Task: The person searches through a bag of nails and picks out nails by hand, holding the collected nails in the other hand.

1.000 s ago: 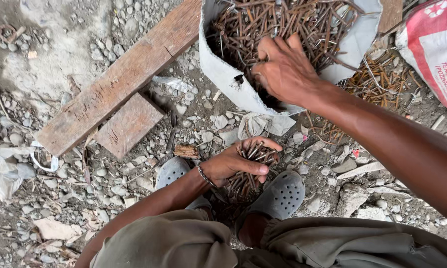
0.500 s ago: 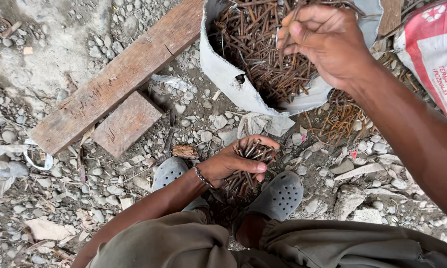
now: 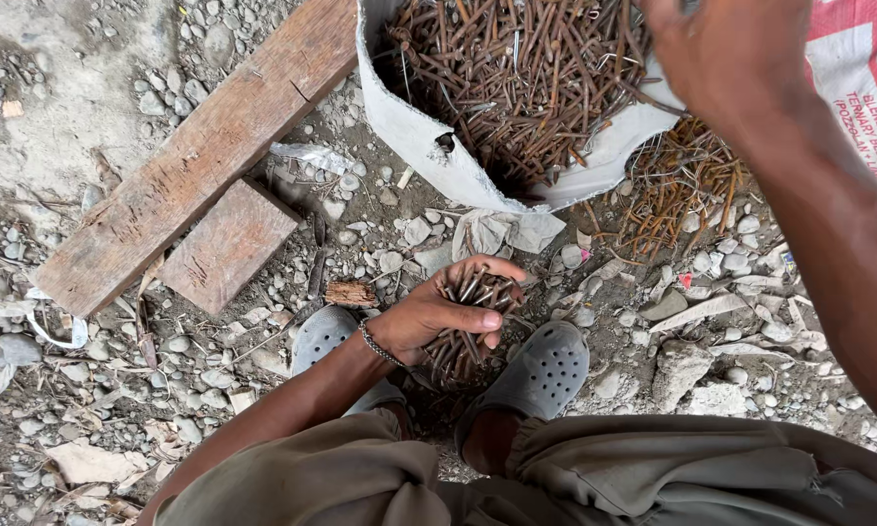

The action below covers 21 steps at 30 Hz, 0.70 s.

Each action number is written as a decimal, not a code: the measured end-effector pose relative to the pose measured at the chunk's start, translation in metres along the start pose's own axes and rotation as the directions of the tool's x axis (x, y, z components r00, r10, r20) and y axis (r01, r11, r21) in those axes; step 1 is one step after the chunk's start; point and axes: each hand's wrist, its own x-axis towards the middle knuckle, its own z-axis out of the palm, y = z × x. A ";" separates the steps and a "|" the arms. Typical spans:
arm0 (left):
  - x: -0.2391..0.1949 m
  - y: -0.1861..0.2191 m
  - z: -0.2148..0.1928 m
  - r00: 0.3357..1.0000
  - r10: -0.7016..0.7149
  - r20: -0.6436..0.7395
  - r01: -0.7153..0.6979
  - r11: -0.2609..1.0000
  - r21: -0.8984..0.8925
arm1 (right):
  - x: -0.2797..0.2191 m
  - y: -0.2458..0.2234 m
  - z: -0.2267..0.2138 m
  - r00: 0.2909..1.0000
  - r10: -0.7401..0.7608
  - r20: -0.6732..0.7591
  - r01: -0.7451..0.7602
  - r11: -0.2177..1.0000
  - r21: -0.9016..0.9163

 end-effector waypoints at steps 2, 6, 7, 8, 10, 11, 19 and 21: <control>-0.001 0.003 0.001 1.000 -0.002 -0.020 0.002 1.000 0.015 | -0.006 -0.007 0.013 0.958 -0.285 -0.038 0.283 0.957 -0.056; 0.001 0.003 0.003 0.999 -0.021 -0.036 0.022 0.999 0.025 | -0.024 -0.040 0.053 0.803 -0.554 0.221 0.586 0.800 -0.127; 0.002 0.002 0.004 0.999 -0.034 -0.032 0.035 0.999 0.024 | -0.029 -0.044 0.057 0.760 -0.556 0.337 0.634 0.749 -0.193; 0.003 0.002 0.004 0.999 -0.037 -0.022 0.037 0.999 0.026 | -0.031 -0.043 0.057 0.766 -0.546 0.340 0.625 0.758 -0.190; 0.004 0.002 0.005 1.000 -0.026 -0.014 0.026 0.999 0.032 | -0.024 -0.040 0.054 0.748 -0.524 0.407 0.653 0.689 -0.315; 0.003 0.002 0.006 1.000 -0.026 -0.010 0.027 0.999 0.020 | -0.019 -0.040 0.055 0.750 -0.525 0.403 0.652 0.688 -0.318; 0.000 0.002 -0.003 0.999 -0.017 -0.029 0.016 0.998 -0.053 | -0.017 -0.040 0.058 0.725 -0.531 0.437 0.676 0.668 -0.311; 0.000 0.000 -0.003 0.999 -0.014 -0.038 0.012 0.998 -0.056 | -0.005 -0.031 0.050 0.768 -0.531 0.357 0.630 0.726 -0.276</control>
